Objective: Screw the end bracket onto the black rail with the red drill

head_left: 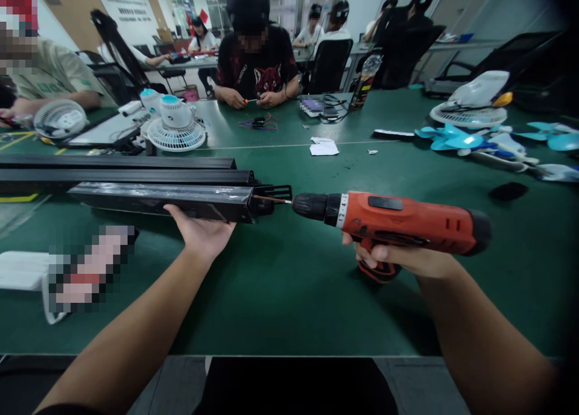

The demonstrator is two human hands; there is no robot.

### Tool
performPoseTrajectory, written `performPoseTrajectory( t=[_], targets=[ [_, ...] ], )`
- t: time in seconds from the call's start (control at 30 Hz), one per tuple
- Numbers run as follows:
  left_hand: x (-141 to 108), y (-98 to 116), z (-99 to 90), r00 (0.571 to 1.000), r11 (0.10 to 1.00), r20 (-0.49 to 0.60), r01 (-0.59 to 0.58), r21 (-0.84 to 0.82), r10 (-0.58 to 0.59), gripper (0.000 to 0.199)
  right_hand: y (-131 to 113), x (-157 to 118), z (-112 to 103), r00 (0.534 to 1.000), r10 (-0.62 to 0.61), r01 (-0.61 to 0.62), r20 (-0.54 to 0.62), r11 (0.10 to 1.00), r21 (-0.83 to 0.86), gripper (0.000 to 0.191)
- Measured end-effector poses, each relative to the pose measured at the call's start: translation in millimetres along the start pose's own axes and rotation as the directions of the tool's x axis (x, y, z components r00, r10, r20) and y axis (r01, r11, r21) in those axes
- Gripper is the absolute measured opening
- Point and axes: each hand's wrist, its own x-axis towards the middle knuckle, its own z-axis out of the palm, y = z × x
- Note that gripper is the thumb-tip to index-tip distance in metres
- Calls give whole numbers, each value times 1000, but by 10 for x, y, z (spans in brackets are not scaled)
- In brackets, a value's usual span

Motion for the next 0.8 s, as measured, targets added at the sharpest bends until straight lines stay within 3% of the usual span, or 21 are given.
performPoseTrajectory(
  t=[0.8],
  targets=[
    [-29,8,22,1000,1000,-26,-4,18,5,105,16,-3,-18,1000,-22,22,10,1000,-17,38]
  ],
)
